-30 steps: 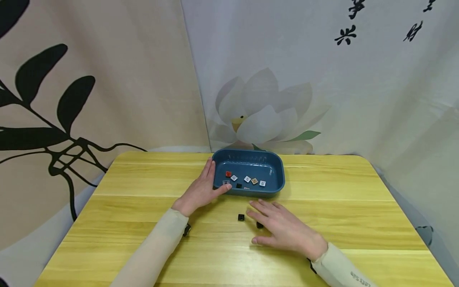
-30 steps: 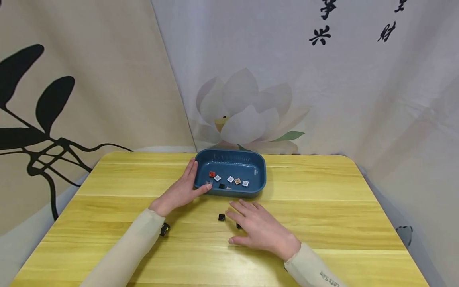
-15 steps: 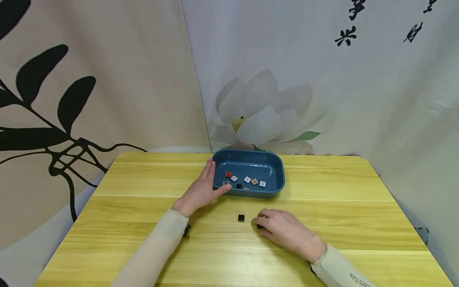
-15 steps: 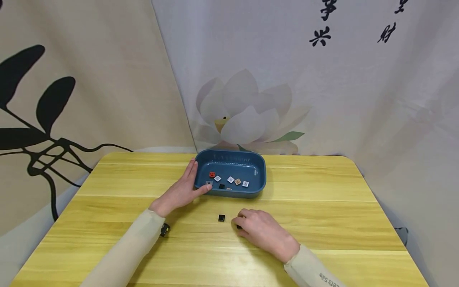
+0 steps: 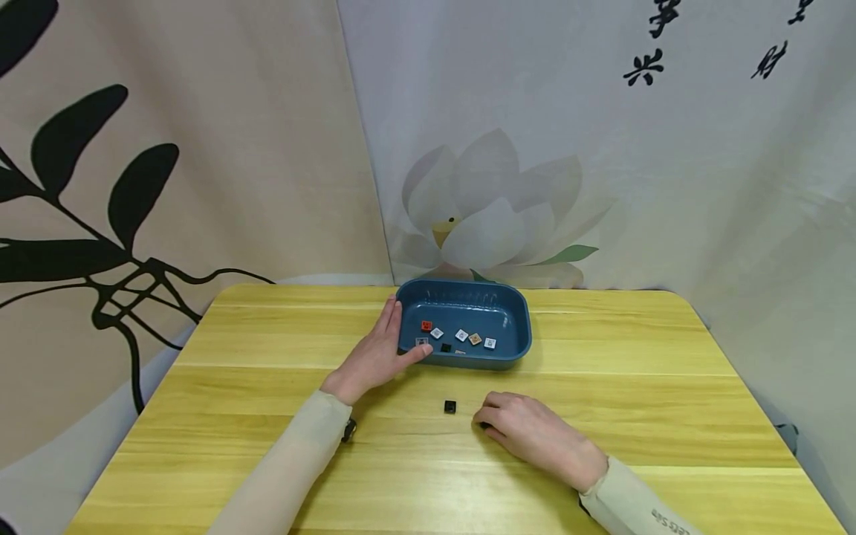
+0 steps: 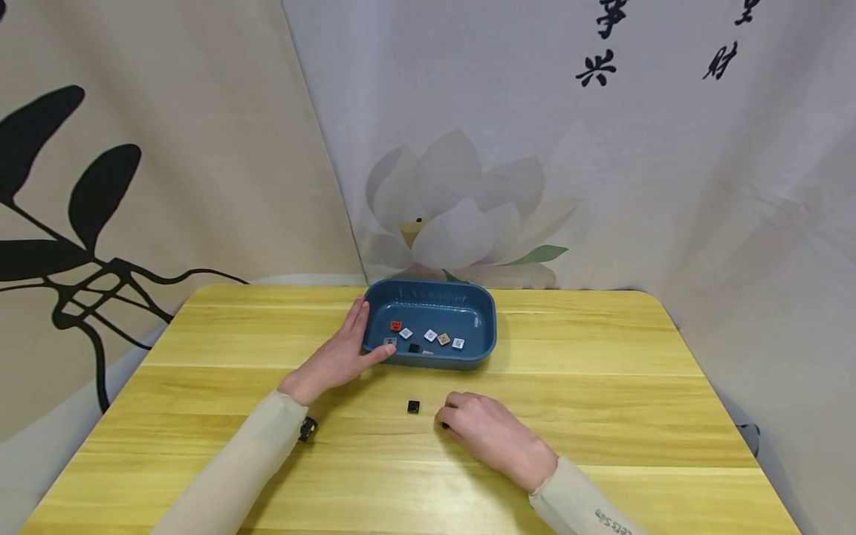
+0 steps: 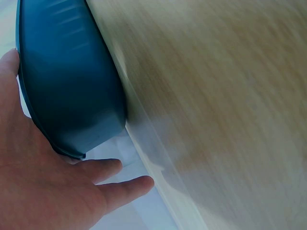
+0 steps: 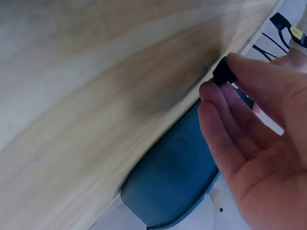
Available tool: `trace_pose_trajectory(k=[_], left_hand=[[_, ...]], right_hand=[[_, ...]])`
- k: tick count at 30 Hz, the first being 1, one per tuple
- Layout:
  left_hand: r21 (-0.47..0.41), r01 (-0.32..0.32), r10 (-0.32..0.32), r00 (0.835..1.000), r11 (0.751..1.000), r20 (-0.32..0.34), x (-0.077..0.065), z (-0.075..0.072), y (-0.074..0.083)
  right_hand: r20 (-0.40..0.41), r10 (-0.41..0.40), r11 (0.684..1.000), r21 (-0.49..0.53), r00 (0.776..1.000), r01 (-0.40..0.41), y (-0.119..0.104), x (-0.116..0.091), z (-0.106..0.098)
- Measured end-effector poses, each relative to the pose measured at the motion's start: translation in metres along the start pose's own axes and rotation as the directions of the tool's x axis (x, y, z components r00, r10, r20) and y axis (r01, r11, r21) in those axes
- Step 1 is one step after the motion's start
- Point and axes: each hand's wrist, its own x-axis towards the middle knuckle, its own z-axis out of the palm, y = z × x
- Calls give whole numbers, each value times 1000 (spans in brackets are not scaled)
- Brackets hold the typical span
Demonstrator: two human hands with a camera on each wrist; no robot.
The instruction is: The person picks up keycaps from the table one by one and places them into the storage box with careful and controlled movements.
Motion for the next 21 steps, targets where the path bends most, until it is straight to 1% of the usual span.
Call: trace_pose_trajectory(k=[4, 11, 21], left_hand=[[0, 1, -1, 1000, 1000, 1, 0, 0, 0], [0, -7, 7, 1000, 1000, 0, 0, 0, 0], [-6, -14, 14, 1000, 1000, -4, 0, 0, -1]], right_hand=[[-14, 13, 1000, 10, 1000, -13, 0, -1, -4], [-93, 64, 997, 36, 994, -61, 3, -3, -17], [-181, 78, 997, 15, 980, -76, 6, 0, -27]])
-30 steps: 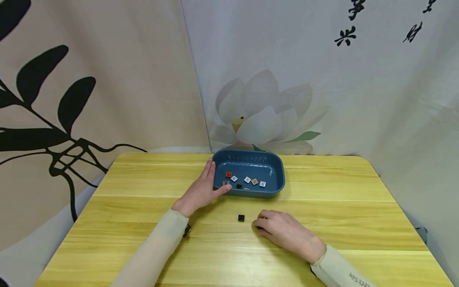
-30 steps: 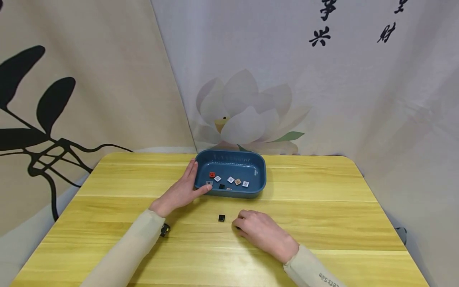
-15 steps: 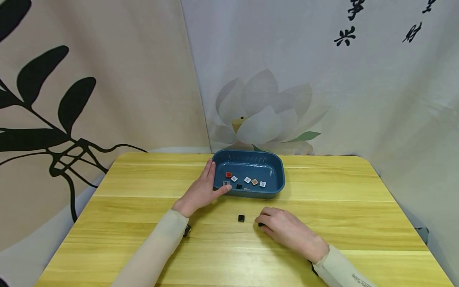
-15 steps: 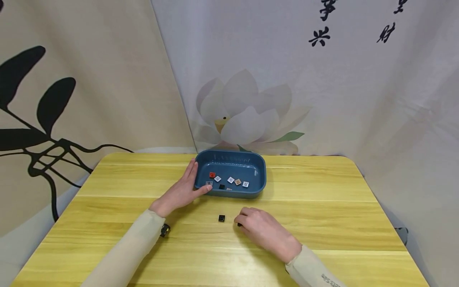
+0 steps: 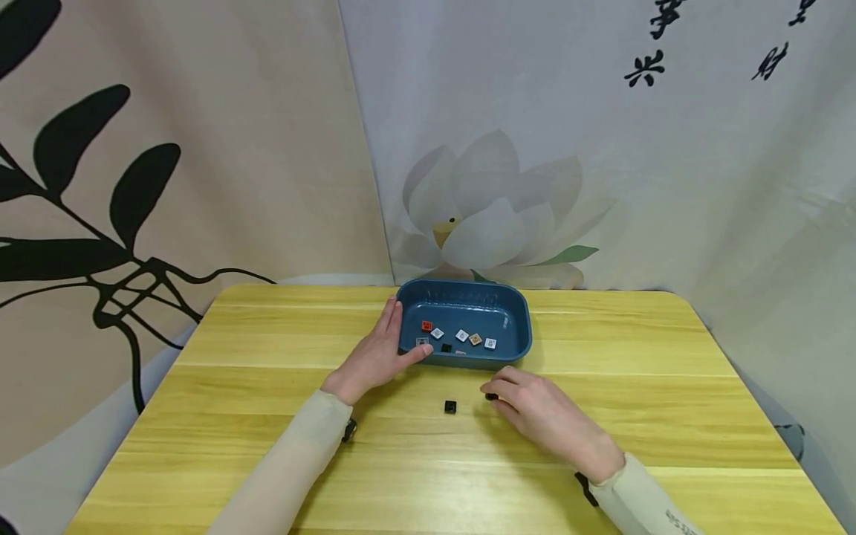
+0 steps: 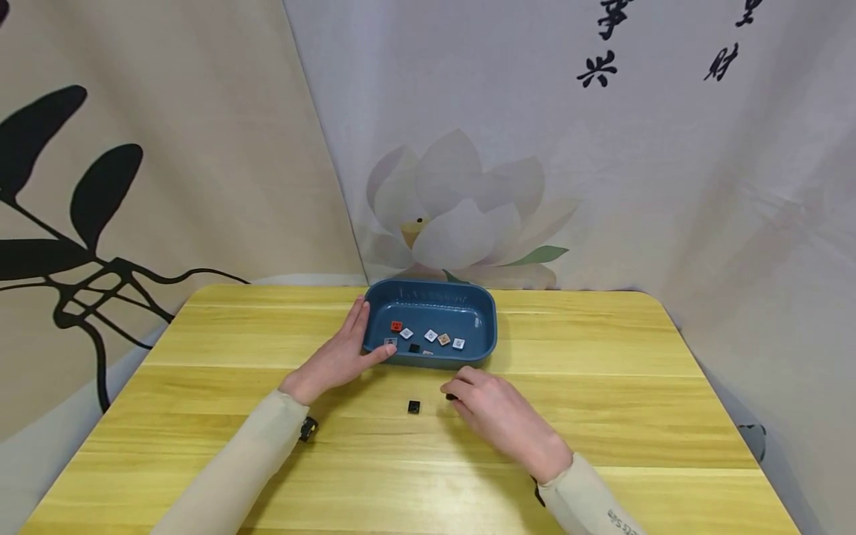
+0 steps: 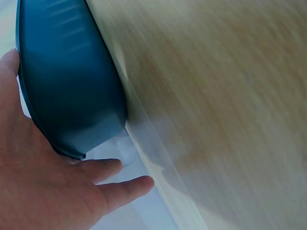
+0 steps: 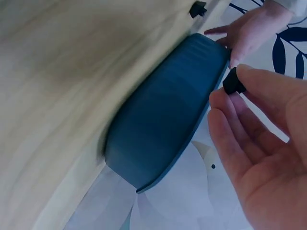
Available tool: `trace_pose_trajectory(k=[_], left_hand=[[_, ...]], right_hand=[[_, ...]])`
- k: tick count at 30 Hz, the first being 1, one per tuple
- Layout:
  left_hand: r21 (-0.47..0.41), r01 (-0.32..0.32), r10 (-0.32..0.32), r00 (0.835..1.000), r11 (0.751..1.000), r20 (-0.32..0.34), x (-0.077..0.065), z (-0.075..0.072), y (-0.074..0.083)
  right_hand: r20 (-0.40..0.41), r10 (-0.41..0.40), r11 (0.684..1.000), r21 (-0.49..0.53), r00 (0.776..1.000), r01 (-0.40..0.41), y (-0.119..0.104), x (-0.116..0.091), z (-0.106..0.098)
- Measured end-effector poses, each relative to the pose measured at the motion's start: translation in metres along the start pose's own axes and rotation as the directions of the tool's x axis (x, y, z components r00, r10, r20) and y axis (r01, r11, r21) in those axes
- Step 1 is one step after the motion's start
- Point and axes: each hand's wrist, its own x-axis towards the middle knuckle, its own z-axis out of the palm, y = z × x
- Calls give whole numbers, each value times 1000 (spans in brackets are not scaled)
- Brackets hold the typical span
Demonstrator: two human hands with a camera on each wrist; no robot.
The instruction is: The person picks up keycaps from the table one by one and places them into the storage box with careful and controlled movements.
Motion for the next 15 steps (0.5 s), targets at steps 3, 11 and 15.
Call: trace_pose_trajectory(k=[3, 11, 15], left_hand=[[-3, 0, 0, 1000, 1000, 2, 0, 0, 0], [-2, 3, -3, 1000, 1000, 2, 0, 0, 1], [-3, 5, -5, 1000, 1000, 4, -1, -1, 1]], right_hand=[[-38, 5, 1000, -14, 999, -5, 2, 1, -3], [-118, 44, 999, -9, 992, -46, 6, 5, -10], [-156, 47, 999, -14, 987, -50, 11, 9, -12]])
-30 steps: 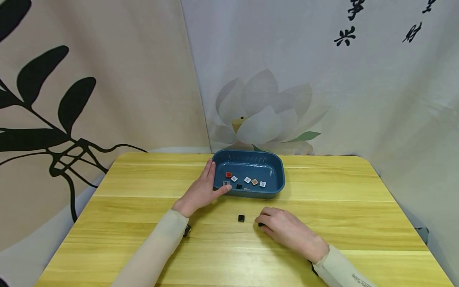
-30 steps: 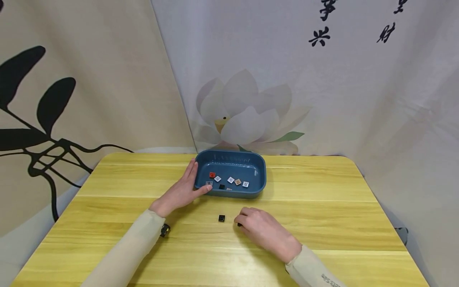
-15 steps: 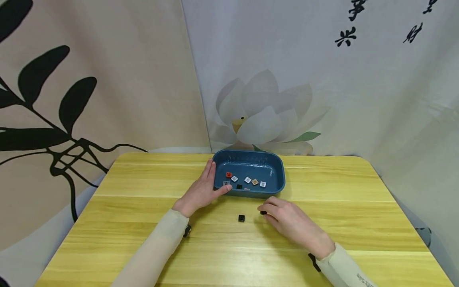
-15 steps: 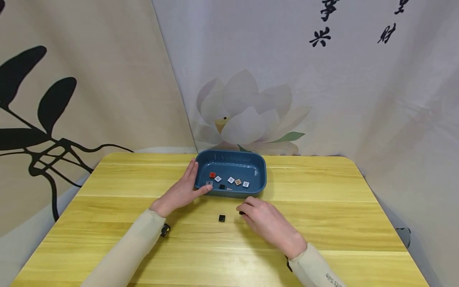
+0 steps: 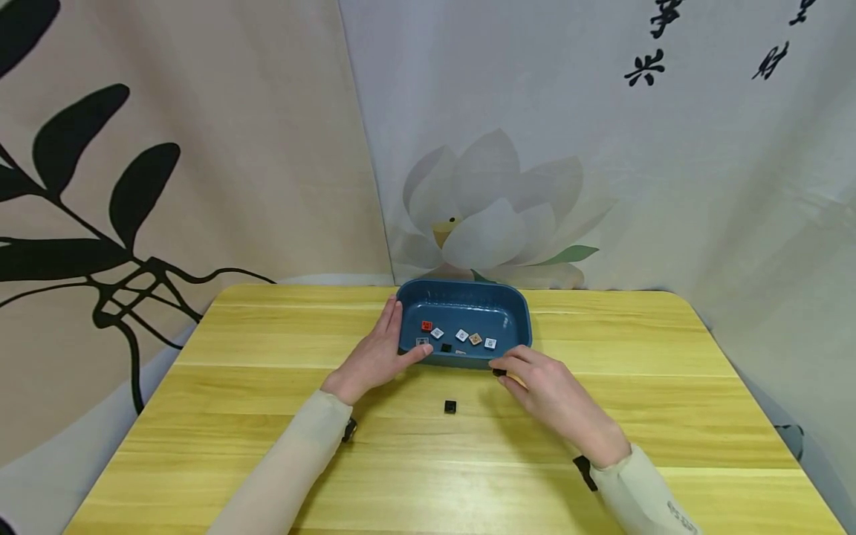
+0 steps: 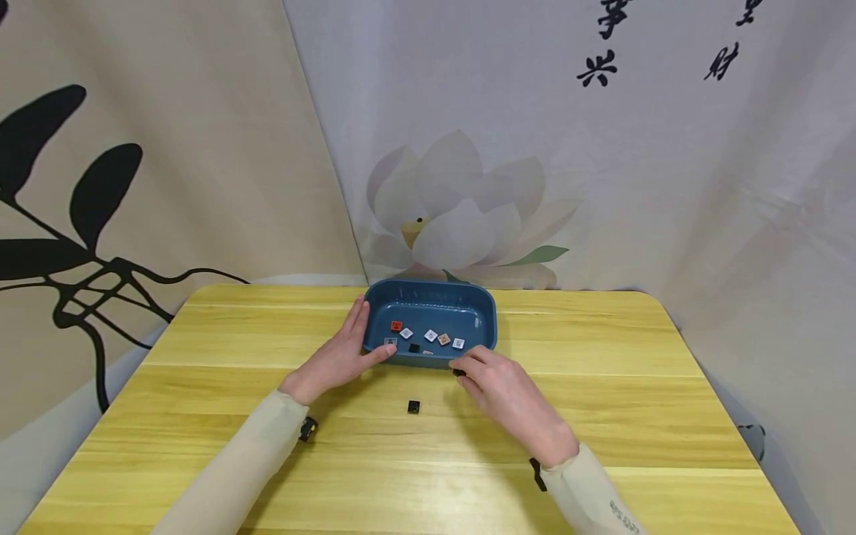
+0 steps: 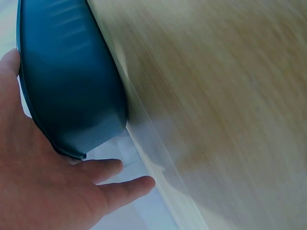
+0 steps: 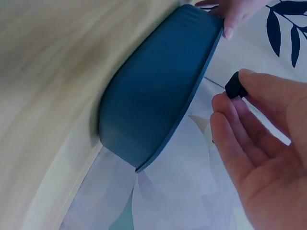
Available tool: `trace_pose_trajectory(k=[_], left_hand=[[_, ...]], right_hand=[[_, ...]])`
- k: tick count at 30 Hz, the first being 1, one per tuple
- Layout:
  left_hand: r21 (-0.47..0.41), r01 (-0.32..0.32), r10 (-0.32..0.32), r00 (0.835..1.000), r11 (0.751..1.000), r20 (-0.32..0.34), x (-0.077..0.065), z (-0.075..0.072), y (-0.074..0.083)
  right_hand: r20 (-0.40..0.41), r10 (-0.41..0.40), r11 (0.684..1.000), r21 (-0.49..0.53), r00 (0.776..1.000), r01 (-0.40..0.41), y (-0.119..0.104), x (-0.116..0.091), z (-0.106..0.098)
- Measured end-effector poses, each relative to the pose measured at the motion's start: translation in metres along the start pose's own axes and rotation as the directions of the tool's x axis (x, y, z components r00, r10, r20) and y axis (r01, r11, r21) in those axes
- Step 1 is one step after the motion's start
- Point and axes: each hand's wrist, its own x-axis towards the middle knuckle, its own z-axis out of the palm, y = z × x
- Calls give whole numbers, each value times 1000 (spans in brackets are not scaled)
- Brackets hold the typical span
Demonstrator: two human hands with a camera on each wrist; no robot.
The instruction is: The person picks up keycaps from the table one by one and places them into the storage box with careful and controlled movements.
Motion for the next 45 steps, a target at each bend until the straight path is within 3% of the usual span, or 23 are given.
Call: trace_pose_trajectory(k=[15, 28, 39, 45], left_hand=[[4, 2, -2, 1000, 1000, -7, 0, 0, 1], [-4, 17, -17, 1000, 1000, 5, 1, 1, 1], [-11, 21, -21, 1000, 1000, -2, 0, 3, 0], [-9, 24, -24, 1000, 1000, 2, 0, 2, 0]], right_hand=[[-55, 65, 997, 35, 996, -63, 24, 27, 7], [-36, 181, 983, 29, 983, -180, 44, 51, 23], [76, 187, 982, -16, 979, -187, 52, 67, 35], [182, 212, 977, -26, 960, -210, 55, 76, 38]])
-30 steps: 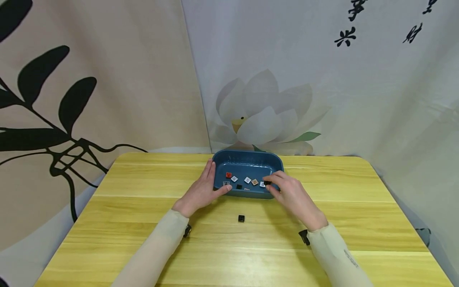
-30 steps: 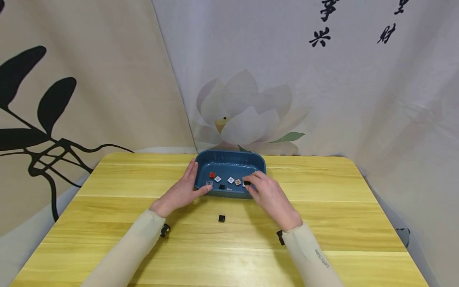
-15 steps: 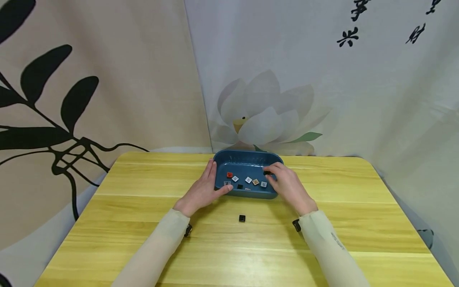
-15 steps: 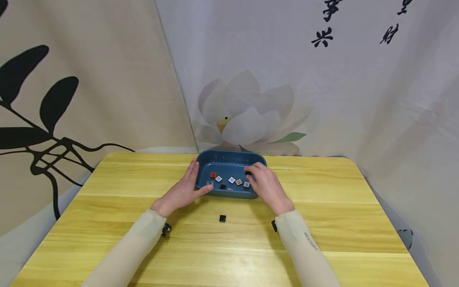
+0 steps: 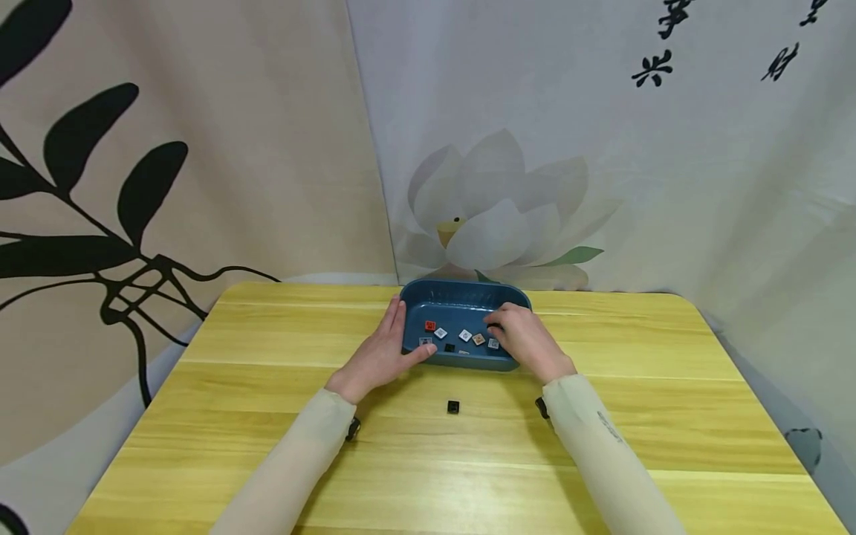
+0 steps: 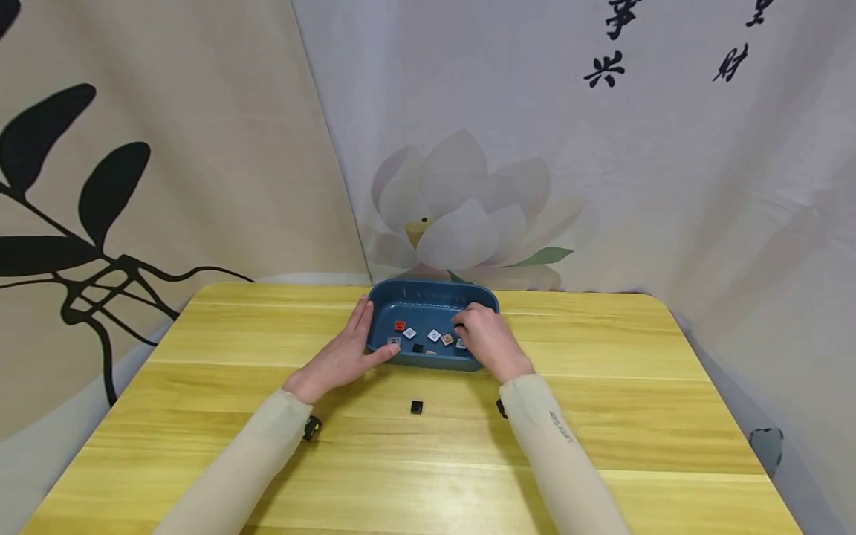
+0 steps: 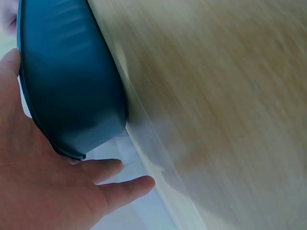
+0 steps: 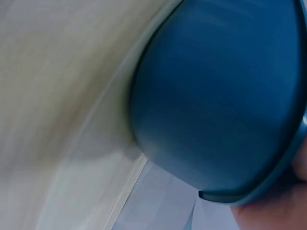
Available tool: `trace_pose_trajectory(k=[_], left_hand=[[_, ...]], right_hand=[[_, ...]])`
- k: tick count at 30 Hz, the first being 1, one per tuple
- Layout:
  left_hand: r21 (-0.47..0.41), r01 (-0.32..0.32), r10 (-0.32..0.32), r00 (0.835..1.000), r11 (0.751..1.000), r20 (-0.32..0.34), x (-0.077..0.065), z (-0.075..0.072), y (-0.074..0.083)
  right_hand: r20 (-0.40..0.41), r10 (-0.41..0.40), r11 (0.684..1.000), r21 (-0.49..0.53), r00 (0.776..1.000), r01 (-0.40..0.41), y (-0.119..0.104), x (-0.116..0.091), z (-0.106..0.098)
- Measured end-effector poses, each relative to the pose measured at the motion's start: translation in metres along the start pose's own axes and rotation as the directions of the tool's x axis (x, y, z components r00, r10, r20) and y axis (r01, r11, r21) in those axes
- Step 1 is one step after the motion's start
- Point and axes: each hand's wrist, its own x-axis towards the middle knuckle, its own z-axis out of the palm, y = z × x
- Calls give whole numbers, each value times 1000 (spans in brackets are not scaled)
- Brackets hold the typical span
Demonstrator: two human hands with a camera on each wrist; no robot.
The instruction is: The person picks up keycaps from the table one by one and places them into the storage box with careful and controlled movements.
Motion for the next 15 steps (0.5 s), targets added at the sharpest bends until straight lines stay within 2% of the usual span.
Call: trace_pose_trajectory(k=[4, 8, 11, 15], left_hand=[[-1, 1, -1, 1000, 1000, 3, 1, 0, 0], [-7, -1, 1, 1000, 1000, 1, 1, 0, 0], [-9, 0, 0, 1000, 1000, 4, 1, 0, -1], [-8, 1, -1, 1000, 1000, 5, 1, 0, -1]], right_hand=[[57, 13, 1000, 0, 998, -13, 2, 5, 0], [51, 23, 1000, 8, 998, -23, 3, 7, 2], [-5, 17, 1000, 3, 1000, -17, 0, 3, 2], [-132, -39, 999, -33, 990, 35, -9, -8, 0]])
